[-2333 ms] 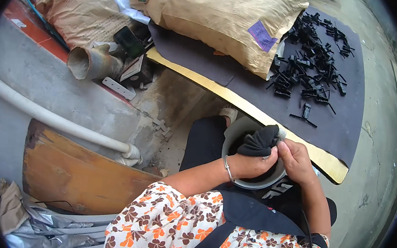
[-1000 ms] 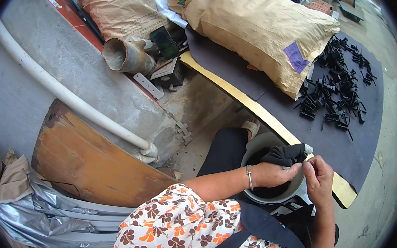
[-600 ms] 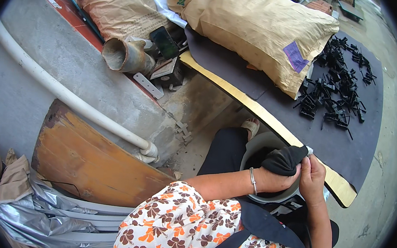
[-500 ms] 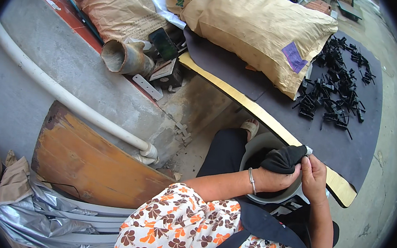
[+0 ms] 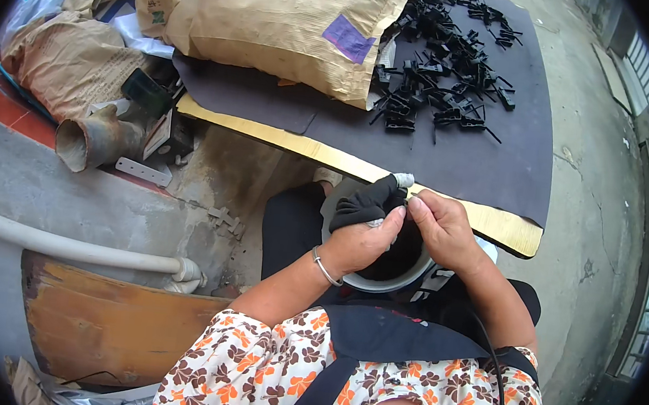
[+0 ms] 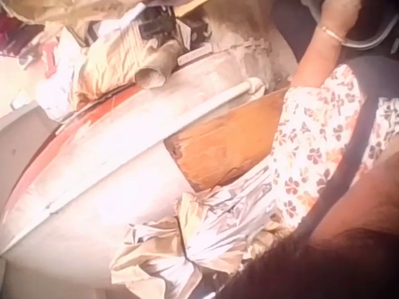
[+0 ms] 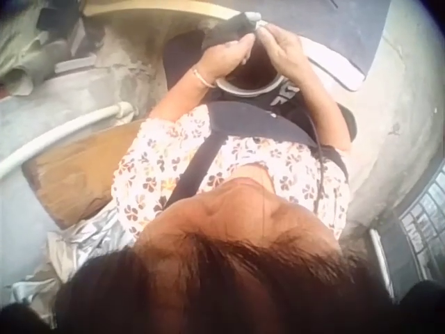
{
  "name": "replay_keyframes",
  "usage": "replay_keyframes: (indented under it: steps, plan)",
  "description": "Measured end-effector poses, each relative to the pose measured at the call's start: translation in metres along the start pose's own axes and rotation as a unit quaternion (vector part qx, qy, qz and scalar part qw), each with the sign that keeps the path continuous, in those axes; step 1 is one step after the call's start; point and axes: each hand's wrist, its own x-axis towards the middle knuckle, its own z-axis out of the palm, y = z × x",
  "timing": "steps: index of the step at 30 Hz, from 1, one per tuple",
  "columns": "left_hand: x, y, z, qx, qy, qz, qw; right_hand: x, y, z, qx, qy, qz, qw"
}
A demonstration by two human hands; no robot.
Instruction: The recorder is manually assembling small black plastic clips by attaching white components to them.
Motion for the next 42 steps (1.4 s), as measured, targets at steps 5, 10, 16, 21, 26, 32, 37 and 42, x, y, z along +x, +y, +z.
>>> replay_keyframes:
  steps: [5,10,16,21,26,32,37,42]
  plan:
    - [0.002,-0.006,0.007,0.014,-0.001,0.007,1.0,-0.003,-0.004,-0.005,-0.024,-0.011,0.006,1.0]
    - [0.001,-0.007,0.007,0.074,0.001,0.02,0.997,-0.004,-0.005,-0.004,-0.025,-0.017,0.016,0.999]
    - [0.001,-0.006,0.006,0.282,0.079,0.232,0.927,0.002,0.015,0.022,0.048,0.043,0.02,0.998]
    - [-0.002,-0.014,0.016,0.211,0.053,0.161,0.963,-0.005,0.013,0.015,0.089,0.024,0.049,0.995]
    - [-0.004,-0.011,-0.004,-0.013,-0.012,0.021,1.0,-0.007,-0.004,-0.001,0.012,0.009,0.018,1.0]
    - [-0.007,-0.006,-0.022,-0.19,0.018,-0.014,0.981,-0.003,-0.009,0.003,-0.091,-0.018,-0.063,0.994]
    - [-0.004,-0.025,-0.014,-0.029,-0.079,-0.098,0.992,-0.002,-0.007,-0.006,-0.07,-0.021,-0.073,0.995]
    - [-0.007,-0.013,-0.012,-0.063,-0.188,-0.09,0.976,-0.005,0.008,-0.014,-0.003,-0.04,-0.022,0.999]
